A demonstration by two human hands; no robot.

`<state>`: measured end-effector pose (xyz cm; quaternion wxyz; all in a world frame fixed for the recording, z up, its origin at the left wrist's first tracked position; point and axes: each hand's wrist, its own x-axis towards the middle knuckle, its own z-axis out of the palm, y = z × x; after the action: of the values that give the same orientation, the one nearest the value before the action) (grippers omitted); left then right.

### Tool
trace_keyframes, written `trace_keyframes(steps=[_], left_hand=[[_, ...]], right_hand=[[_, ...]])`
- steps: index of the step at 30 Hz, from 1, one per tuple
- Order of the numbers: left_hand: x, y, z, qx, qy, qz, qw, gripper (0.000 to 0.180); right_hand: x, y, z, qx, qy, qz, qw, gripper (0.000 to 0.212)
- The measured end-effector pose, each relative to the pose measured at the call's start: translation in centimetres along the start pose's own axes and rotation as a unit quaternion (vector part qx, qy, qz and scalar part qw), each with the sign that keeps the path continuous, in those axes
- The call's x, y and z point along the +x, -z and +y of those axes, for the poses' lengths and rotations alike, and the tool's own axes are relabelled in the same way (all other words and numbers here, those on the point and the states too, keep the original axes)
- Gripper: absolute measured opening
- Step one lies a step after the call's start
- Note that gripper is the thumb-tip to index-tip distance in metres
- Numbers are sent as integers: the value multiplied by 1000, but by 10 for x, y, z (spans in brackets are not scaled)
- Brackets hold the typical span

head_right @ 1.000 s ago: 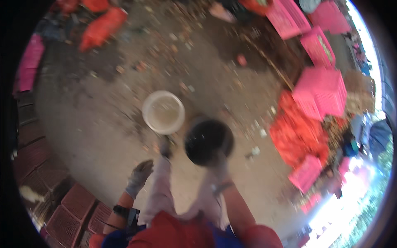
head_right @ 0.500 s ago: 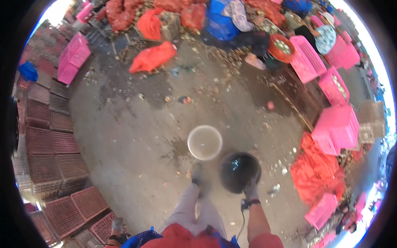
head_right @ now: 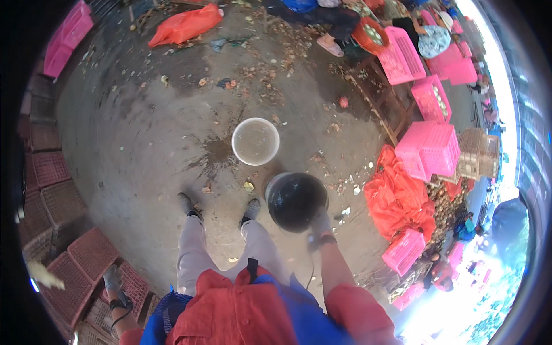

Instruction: The person picks up a bucket and sets it down, then opens a red mesh bag to retrieve onions and places them into a pink crate. They kemudian use a knife to peel the outer skin from several onions, placing the peeled onions in a crate and discarding the skins.

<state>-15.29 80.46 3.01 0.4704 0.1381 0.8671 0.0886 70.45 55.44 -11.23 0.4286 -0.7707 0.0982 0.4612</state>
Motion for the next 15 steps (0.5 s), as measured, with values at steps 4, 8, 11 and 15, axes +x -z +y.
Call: trace_keyframes(steps=[4,8,11,15], left_hand=[[21,61,-64,-20,23,74,997,19],[44,131,-147,-192,11,54,980,18],[65,137,-172,-338,95,58,935,21],[132,135,-101,-213,142,4,967,23]], right_hand=[[-60,-32,-25,-118,34,46,991,30],[-115,-82,-22,-22,6,6,1000,12],[-156,-130,-35,-108,-12,18,994,9],[-205,-193,-67,-188,-9,23,982,8]])
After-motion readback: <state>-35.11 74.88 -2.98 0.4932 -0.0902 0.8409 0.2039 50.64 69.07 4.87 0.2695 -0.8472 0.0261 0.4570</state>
